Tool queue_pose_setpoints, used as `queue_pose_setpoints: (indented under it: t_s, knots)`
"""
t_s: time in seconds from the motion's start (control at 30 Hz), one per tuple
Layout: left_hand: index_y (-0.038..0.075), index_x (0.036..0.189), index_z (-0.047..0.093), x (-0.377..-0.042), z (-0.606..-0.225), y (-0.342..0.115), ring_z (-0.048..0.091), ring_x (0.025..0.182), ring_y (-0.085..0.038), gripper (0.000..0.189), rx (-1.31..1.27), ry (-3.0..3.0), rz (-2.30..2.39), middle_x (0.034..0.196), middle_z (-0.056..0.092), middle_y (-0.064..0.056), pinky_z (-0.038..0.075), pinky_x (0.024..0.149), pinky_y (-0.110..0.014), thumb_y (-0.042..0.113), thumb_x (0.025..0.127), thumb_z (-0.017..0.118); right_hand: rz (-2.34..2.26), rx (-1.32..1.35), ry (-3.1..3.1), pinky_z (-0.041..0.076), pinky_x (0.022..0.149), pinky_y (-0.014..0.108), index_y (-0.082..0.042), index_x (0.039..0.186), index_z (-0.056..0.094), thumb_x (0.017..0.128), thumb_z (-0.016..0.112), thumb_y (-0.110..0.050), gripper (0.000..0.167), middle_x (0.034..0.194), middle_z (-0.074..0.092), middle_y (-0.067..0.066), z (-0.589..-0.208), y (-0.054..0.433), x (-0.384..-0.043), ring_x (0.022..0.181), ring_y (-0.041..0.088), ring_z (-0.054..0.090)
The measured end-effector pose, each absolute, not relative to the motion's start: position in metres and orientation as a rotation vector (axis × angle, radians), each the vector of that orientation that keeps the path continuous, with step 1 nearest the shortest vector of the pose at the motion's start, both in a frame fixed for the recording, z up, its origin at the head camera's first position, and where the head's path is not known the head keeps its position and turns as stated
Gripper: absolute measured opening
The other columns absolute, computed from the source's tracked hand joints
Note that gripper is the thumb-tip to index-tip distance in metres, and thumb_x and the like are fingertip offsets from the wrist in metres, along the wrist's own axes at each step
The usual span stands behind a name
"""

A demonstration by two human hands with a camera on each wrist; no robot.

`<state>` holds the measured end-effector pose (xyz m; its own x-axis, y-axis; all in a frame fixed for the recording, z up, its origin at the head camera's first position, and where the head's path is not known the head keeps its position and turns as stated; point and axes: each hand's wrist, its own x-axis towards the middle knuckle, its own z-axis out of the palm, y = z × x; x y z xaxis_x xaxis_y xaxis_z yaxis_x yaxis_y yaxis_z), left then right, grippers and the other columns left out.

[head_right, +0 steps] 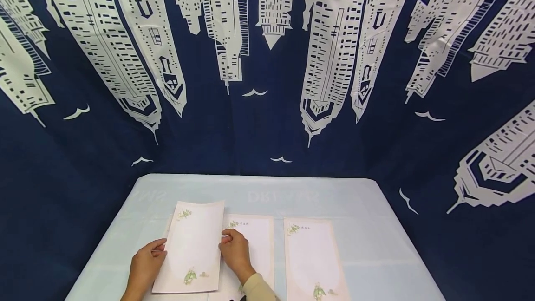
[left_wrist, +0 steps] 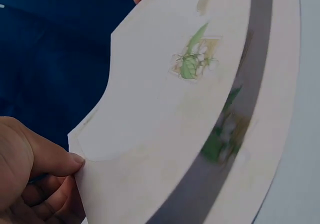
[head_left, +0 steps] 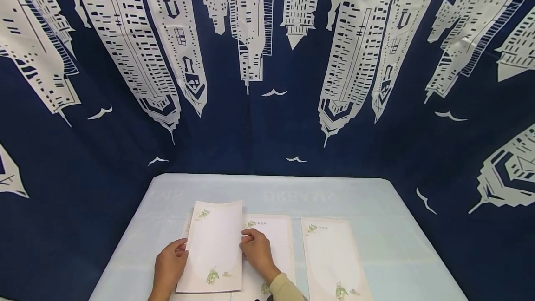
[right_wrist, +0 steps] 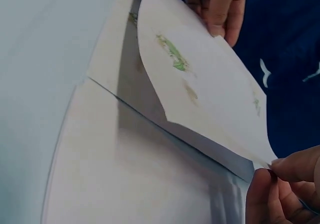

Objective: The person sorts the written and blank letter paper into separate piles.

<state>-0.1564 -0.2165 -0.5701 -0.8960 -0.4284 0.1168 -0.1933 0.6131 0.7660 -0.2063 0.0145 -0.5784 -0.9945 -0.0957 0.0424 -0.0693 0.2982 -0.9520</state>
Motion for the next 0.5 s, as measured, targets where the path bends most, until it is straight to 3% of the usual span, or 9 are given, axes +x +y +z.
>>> queue_pose_setpoints:
  t_s: [0.5]
  knots:
    - [-0.016, 0.115, 0.065, -0.155, -0.583, -0.242, 0.067, 0.081, -0.032, 0.031, 0.568, -2.597, -1.102, 0.093, 0.068, -0.021, 0.056, 0.070, -0.043, -0.010, 0.085, 0.065, -1.669, -0.314, 2.566, 0.051, 0.054, 0.019, 0.007, 0.104, 0.070, 0.079, 0.071, 0.013, 0.026, 0.073, 0.060, -0.005, -0.586, -0.014, -0.207, 0.058, 0.004, 0.056]
